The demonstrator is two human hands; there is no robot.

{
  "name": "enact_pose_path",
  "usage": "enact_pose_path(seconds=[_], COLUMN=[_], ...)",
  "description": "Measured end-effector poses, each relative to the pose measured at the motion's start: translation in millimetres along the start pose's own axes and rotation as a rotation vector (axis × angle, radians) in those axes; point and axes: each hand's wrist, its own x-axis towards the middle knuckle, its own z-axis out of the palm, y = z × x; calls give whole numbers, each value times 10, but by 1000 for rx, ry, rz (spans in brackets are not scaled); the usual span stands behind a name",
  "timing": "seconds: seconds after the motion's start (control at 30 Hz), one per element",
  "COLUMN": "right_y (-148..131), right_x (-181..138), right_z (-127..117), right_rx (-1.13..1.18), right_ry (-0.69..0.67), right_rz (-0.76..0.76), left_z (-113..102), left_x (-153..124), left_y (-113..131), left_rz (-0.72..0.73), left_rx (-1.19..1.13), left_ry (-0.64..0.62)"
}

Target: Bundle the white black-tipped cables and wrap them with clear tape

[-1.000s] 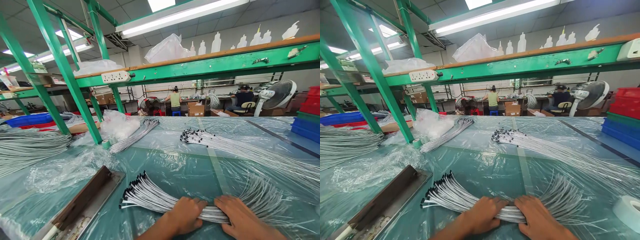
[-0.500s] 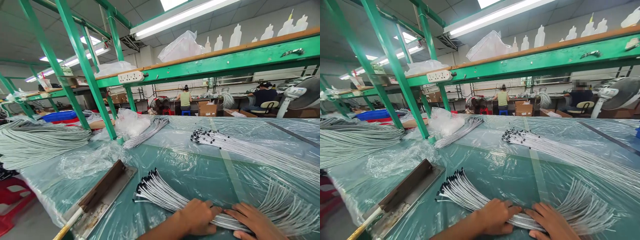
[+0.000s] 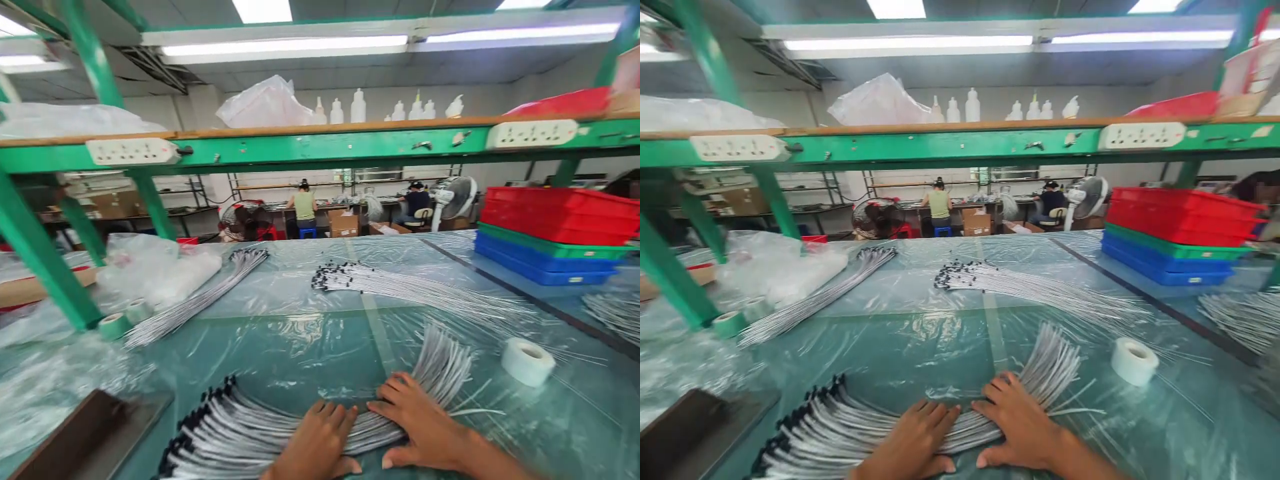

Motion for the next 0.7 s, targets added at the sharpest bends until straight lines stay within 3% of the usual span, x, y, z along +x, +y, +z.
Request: enact_pose_path(seconds=[0.13,0.33,0.4,0.53,0.7], right_y=[165,1041,1271,1464,1489], right_x=[-188,-930,-1174,-1472,-1507], right_z=[-254,-640,-703,-686,-638], right_rx=[-20,-237,-305,-337,-150], right_ry=[94,458,460,368,449], right_rz=[68,661,796,840,796], left_z=[1,-40,-59,-108,-235], left_x=[49,63,78,117,144], left_y=[-51,-73,-60,-16,51], left_rz=[-9,2,-7,-6,-57], left_rx=[-24,-62,-63,-81,-217], left_ry=[-64,-105,-115,-78,68])
